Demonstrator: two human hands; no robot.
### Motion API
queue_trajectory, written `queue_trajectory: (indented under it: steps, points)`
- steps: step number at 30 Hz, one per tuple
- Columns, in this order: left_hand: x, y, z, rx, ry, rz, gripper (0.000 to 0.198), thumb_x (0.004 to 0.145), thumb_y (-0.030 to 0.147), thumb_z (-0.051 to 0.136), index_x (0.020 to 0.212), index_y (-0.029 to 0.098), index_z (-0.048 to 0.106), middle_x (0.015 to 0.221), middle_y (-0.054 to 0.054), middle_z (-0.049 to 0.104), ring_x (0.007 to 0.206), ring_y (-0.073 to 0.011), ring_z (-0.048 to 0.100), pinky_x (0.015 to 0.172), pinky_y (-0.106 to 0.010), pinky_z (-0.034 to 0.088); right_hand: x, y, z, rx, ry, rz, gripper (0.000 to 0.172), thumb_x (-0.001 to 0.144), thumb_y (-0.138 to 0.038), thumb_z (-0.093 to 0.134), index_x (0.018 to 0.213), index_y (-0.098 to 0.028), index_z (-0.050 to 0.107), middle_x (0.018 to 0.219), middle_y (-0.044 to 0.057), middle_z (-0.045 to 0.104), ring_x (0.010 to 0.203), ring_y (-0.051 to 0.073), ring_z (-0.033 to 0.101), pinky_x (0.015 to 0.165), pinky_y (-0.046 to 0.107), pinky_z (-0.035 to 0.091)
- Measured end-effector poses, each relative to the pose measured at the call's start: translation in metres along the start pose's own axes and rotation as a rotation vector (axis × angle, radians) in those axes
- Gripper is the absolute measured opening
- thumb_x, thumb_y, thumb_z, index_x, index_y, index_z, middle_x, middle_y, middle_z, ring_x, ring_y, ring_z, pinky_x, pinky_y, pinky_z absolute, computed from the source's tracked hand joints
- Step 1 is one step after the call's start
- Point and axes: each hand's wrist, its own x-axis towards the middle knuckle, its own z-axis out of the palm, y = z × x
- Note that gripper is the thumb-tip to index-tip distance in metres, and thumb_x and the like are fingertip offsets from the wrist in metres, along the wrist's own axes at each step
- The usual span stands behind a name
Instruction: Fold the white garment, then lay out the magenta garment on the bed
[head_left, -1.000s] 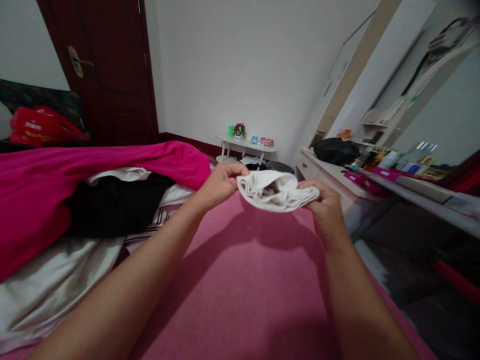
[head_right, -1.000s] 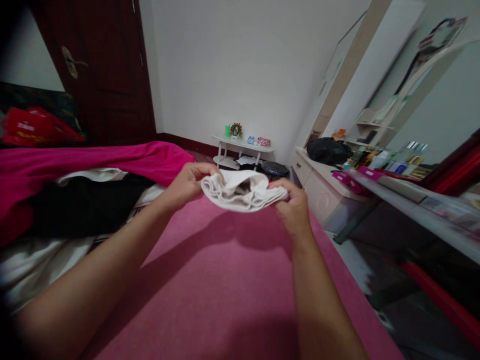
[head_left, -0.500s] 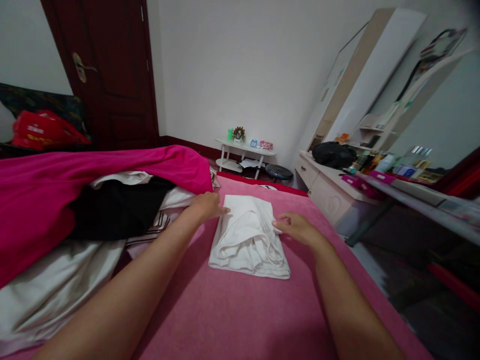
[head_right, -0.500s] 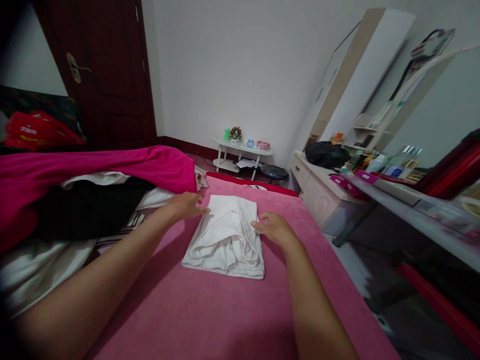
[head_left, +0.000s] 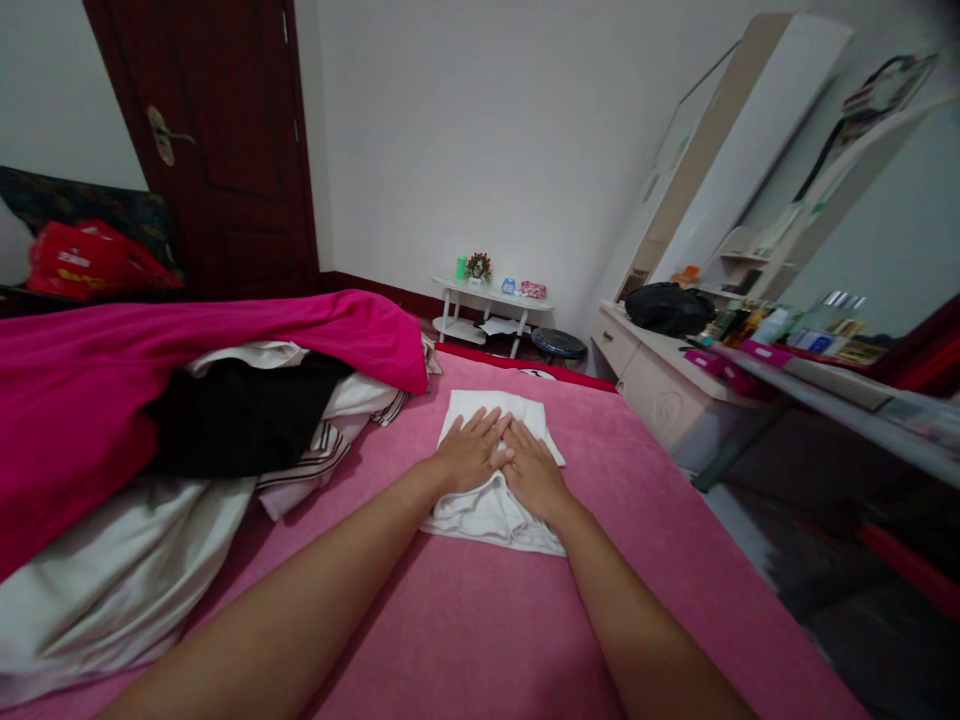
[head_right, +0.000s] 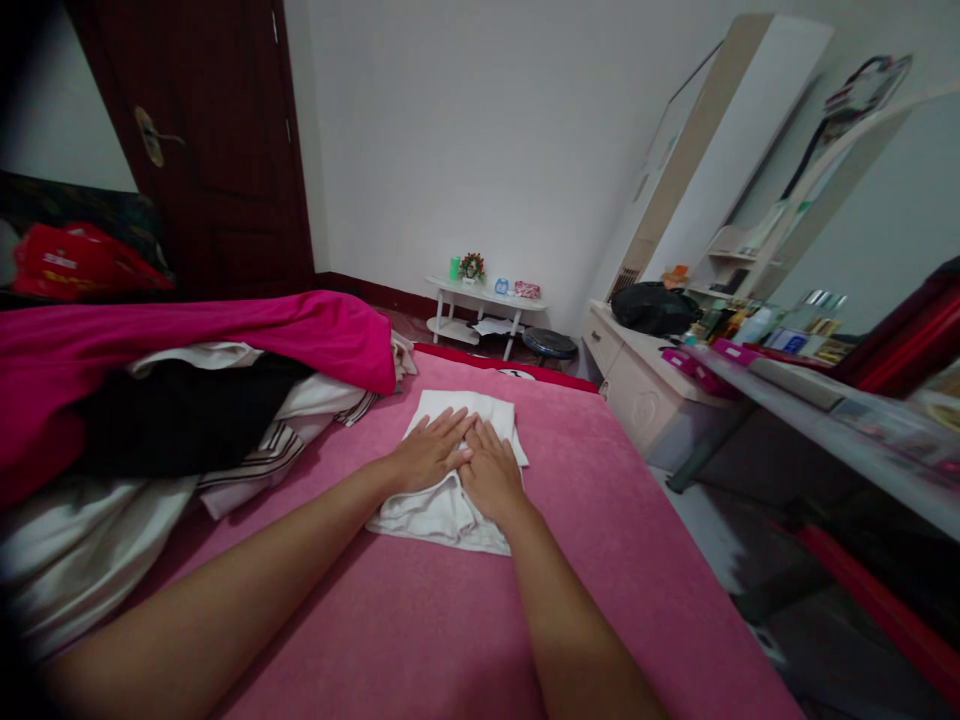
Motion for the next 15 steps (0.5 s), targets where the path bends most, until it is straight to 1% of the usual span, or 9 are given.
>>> queue_trajectory:
  steps: [2,3,4,6,8,10,11,13,15]
  points:
    - [-0.001,-0.002,0.000,0.008,0.053,-0.017,0.062,0.095,0.055,0.027,0.149,0.024,0.025,0.157,-0.008,0.019,0.144,-0.0280,0.014,0.114,-0.050,0.015,0.001,0.004,-0.002,0.054,0.064,-0.024,0.054,0.093,-0.029,0.034,0.145,-0.017,0.036,0.154,0.008,0.029,0.141,0.022,0.026,0.114,0.044,0.024]
    - [-0.002,-0.003,-0.001,0.020,0.109,-0.063,0.059,0.096,0.053,0.026,0.146,0.023,0.031,0.156,-0.009,0.023,0.143,-0.0277,0.018,0.113,-0.047,0.018,0.001,0.006,-0.004,0.080,0.112,-0.025,0.050,0.093,-0.031,0.034,0.140,-0.017,0.043,0.152,0.008,0.034,0.139,0.021,0.031,0.114,0.041,0.025]
    - [-0.003,-0.004,-0.004,0.041,0.182,-0.141,0.057,0.096,0.052,0.026,0.143,0.022,0.038,0.154,-0.011,0.027,0.142,-0.0282,0.023,0.112,-0.045,0.022,0.001,0.007,-0.006,0.093,0.171,-0.006,0.047,0.094,-0.032,0.033,0.135,-0.017,0.050,0.148,0.009,0.040,0.137,0.020,0.035,0.113,0.038,0.027]
    - [-0.006,-0.006,-0.009,0.104,0.321,-0.348,0.057,0.094,0.052,0.030,0.136,0.017,0.045,0.145,-0.018,0.039,0.133,-0.0315,0.037,0.105,-0.045,0.030,0.000,0.010,-0.010,0.059,0.300,0.104,0.046,0.095,-0.036,0.032,0.127,-0.015,0.056,0.140,0.013,0.048,0.131,0.023,0.042,0.109,0.037,0.032]
    - [-0.010,-0.008,-0.015,0.171,0.379,-0.512,0.064,0.089,0.057,0.040,0.135,0.012,0.044,0.130,-0.023,0.052,0.122,-0.0352,0.048,0.099,-0.046,0.035,-0.003,0.013,-0.014,-0.024,0.366,0.273,0.050,0.092,-0.042,0.036,0.129,-0.013,0.053,0.132,0.018,0.052,0.125,0.030,0.046,0.102,0.043,0.038]
    - [-0.012,-0.010,-0.019,0.198,0.352,-0.573,0.073,0.083,0.060,0.048,0.135,0.010,0.041,0.115,-0.024,0.060,0.112,-0.0374,0.054,0.095,-0.047,0.037,-0.005,0.016,-0.018,-0.078,0.341,0.409,0.059,0.088,-0.049,0.042,0.133,-0.010,0.047,0.125,0.022,0.055,0.118,0.035,0.050,0.095,0.047,0.042]
    - [-0.012,-0.011,-0.020,0.181,0.330,-0.585,0.074,0.081,0.061,0.051,0.134,0.010,0.041,0.110,-0.023,0.062,0.109,-0.0378,0.057,0.093,-0.047,0.038,-0.006,0.017,-0.019,-0.081,0.310,0.447,0.062,0.087,-0.051,0.044,0.133,-0.010,0.046,0.123,0.023,0.056,0.116,0.036,0.052,0.093,0.048,0.043]
    - [-0.011,-0.011,-0.020,0.078,0.302,-0.584,0.070,0.079,0.058,0.056,0.131,0.012,0.044,0.105,-0.021,0.065,0.102,-0.0369,0.061,0.088,-0.045,0.042,-0.005,0.019,-0.019,-0.045,0.256,0.465,0.062,0.086,-0.052,0.045,0.134,-0.012,0.046,0.122,0.021,0.058,0.115,0.035,0.054,0.092,0.046,0.044]
    - [-0.009,-0.006,-0.020,-0.092,0.337,-0.491,0.058,0.079,0.050,0.059,0.124,0.015,0.050,0.104,-0.017,0.066,0.099,-0.0335,0.062,0.085,-0.041,0.044,-0.002,0.019,-0.019,0.043,0.222,0.438,0.058,0.086,-0.049,0.046,0.135,-0.017,0.044,0.126,0.017,0.058,0.115,0.032,0.055,0.092,0.043,0.044]
